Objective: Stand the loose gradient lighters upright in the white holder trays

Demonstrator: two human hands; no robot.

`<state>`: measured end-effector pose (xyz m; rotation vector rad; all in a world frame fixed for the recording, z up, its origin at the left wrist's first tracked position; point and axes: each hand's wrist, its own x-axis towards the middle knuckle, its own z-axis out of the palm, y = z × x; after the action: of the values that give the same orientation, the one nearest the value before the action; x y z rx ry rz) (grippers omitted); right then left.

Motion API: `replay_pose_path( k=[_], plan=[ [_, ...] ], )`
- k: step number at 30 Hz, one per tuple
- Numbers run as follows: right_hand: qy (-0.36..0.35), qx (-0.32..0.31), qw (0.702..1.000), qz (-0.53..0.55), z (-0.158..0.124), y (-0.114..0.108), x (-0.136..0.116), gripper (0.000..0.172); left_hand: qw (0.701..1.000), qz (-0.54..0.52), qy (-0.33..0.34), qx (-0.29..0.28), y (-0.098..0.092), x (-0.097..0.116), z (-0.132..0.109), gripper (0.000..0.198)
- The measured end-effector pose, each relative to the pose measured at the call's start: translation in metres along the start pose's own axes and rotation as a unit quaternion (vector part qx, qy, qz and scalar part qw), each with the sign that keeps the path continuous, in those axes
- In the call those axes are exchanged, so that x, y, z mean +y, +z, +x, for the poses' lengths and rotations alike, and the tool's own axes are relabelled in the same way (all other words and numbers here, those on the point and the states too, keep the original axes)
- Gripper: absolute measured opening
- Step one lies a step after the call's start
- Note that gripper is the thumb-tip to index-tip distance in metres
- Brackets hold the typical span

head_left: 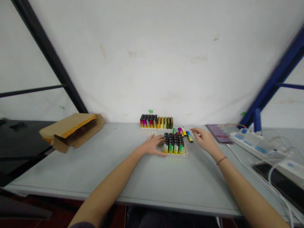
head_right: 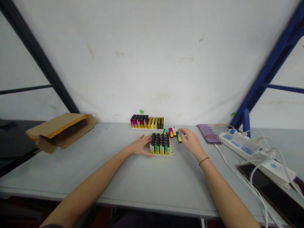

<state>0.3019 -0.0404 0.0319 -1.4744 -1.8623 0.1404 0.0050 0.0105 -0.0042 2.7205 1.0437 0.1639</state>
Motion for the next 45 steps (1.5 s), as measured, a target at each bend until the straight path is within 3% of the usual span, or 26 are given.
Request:
replay_pose_path(
  k=[3, 6, 10, 14, 19, 21, 24, 28, 31, 36, 45],
  plan=[
    [0.0, -0.056, 0.988, -0.142, 0.0, 0.014, 0.017, 0.04, 1.0, -0.003, -0.001, 0.002, 0.0, 0.0, 0.0, 0.098],
    [0.033, -0.139, 0.968, -0.206, 0.0, 0.021, 0.024, 0.037, 1.0, -0.007, -0.001, 0.001, 0.0, 0.0, 0.0, 0.098],
    [0.092, -0.133, 0.963, -0.216, 0.001, 0.022, 0.03, 0.031, 1.0, -0.007, -0.001, 0.0, -0.001, 0.001, 0.0, 0.099],
    [0.097, -0.09, 0.977, -0.166, 0.002, 0.022, 0.039, 0.039, 1.0, -0.009, -0.005, -0.004, -0.001, 0.0, 0.0, 0.098],
    [0.157, -0.05, 0.986, -0.001, 0.003, 0.018, 0.036, 0.02, 1.0, -0.009, -0.004, -0.001, -0.001, 0.0, 0.0, 0.098],
    [0.195, -0.048, 0.973, 0.117, 0.004, 0.018, 0.029, 0.016, 1.0, -0.007, -0.005, -0.001, 0.0, 0.0, 0.0, 0.098],
    [0.188, -0.068, 0.947, 0.251, 0.003, 0.02, 0.018, 0.032, 1.0, -0.004, -0.002, 0.001, 0.0, 0.0, 0.0, 0.098],
    [0.127, -0.053, 0.932, 0.336, 0.001, 0.028, 0.007, 0.043, 1.0, -0.002, -0.003, 0.001, 0.0, 0.0, 0.0, 0.097],
    [0.183, -0.065, 0.894, 0.403, -0.002, 0.035, -0.001, 0.043, 1.0, -0.004, -0.003, 0.002, 0.0, 0.0, 0.0, 0.097],
    [0.348, -0.033, 0.829, 0.436, -0.002, 0.043, -0.009, 0.043, 1.0, -0.006, -0.002, 0.001, 0.0, 0.0, 0.0, 0.099],
    [0.315, 0.029, 0.841, 0.438, -0.004, 0.054, -0.002, 0.032, 1.0, -0.004, -0.004, -0.001, 0.0, 0.0, 0.0, 0.099]
  ],
)
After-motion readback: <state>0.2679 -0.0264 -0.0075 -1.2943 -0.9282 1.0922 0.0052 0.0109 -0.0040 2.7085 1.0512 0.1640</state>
